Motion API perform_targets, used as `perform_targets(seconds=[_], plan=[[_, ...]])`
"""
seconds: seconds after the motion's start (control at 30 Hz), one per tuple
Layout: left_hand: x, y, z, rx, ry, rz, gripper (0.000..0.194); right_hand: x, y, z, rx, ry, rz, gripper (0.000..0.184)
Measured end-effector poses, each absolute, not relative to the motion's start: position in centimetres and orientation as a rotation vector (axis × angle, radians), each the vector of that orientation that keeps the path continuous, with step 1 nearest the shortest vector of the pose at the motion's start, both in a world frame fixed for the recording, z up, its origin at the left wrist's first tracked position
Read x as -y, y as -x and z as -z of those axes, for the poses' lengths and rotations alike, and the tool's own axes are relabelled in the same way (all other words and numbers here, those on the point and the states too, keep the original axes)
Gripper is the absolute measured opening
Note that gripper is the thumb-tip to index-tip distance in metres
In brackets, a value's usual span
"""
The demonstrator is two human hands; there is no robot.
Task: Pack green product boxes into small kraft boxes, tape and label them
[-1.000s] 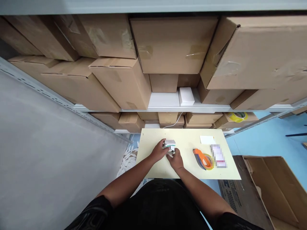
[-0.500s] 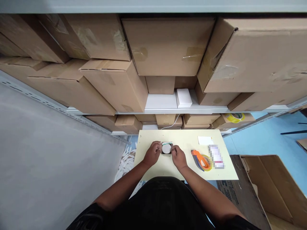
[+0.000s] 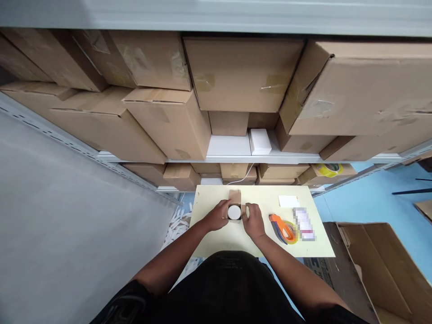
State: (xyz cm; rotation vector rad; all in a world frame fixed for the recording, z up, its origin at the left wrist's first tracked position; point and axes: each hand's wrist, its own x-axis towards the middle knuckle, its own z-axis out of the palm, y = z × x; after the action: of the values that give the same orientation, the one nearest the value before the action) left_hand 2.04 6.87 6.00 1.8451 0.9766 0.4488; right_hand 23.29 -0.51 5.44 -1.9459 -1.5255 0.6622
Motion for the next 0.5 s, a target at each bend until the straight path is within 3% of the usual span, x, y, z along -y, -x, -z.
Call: perform_targets(seconds=[0.17, 0.27, 0.5], plan=[[-7.3, -2.1, -6.1, -0.897, -1.694, -0.441, 0.095, -1.2, -23.2, -8.8, 2.192, 1.911, -0.494, 0.031], [-7.4, -2.4, -6.3, -0.931, -1.683, -0.463, 0.092, -2.6, -22.4, -10.1, 2.261, 2.02, -0.535, 0.038], [-7.2, -2.7, -5.1, -0.912, -1.771, -0.411, 0.105, -4.9, -20.2, -11.2, 2.245, 2.345, -0.654, 0.047]])
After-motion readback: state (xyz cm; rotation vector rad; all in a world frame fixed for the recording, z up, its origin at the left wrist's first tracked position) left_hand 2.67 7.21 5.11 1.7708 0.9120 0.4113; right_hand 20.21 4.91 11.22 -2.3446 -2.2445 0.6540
